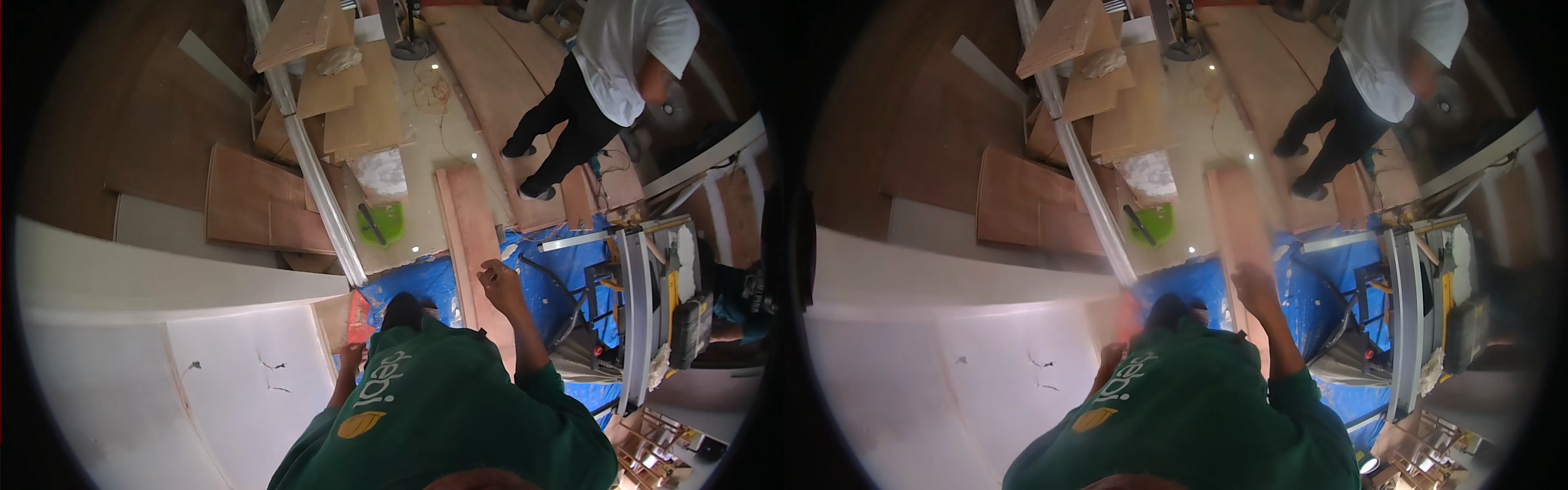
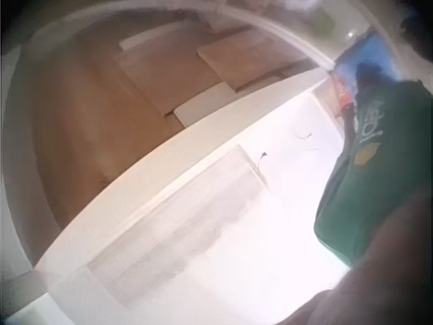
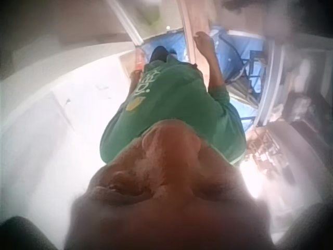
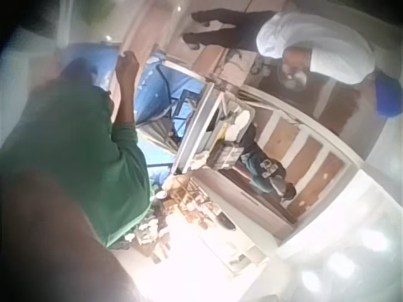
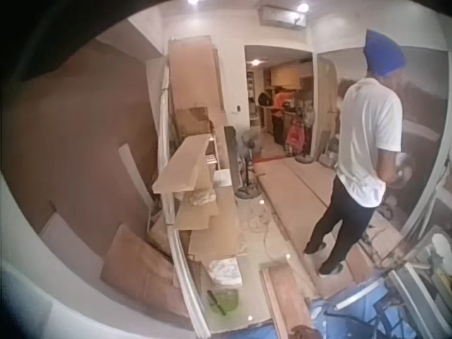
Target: The person uses a utility knife to trim a white crown molding strip attached to the ceiling. They then walk through a cluttered room to retrieve a tape measure and a pencil, returning to measure and mark the molding strip for further cutting.
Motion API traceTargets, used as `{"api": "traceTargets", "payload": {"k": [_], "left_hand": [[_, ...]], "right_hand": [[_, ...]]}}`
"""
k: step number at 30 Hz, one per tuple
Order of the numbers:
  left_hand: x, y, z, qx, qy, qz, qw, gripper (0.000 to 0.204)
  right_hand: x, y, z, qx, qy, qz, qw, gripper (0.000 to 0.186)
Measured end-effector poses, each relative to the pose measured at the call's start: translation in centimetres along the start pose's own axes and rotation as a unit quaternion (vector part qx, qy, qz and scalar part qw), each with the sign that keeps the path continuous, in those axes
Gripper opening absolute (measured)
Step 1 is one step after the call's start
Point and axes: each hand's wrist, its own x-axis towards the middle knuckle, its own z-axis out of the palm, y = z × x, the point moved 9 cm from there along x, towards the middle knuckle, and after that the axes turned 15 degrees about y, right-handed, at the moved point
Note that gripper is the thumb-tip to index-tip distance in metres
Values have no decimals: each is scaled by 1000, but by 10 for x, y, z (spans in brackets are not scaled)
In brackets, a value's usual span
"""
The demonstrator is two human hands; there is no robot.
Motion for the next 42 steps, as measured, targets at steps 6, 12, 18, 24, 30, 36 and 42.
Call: {"api": "traceTargets", "payload": {"k": [6, 12, 18, 24, 30, 36, 42], "left_hand": [[82, 135, 54, -67, -48, 114, 990, 22], [118, 338, 125, -200, -111, 124, 965, 28], [148, 465, 164, -87, -168, 209, 959, 27], [138, 520, 240, 89, -250, 249, 931, 24], [157, 537, 334, 180, -263, 429, 845, 21], [177, 636, 408, 187, -219, 348, 892, 22], [191, 774, 464, 164, -145, 454, 864, 23]], "right_hand": [[66, 19, 54, -12, -21, 33, 999, 26], [118, 30, 71, 0, -92, 199, 976, 31], [187, 34, 58, -33, 22, 194, 980, 28], [268, 72, 49, -66, 117, 200, 971, 20], [372, 122, 70, -26, 61, 231, 971, 20], [500, 167, 40, -6, 5, 200, 980, 29], [606, 182, -4, 0, -3, 139, 990, 30]]}}
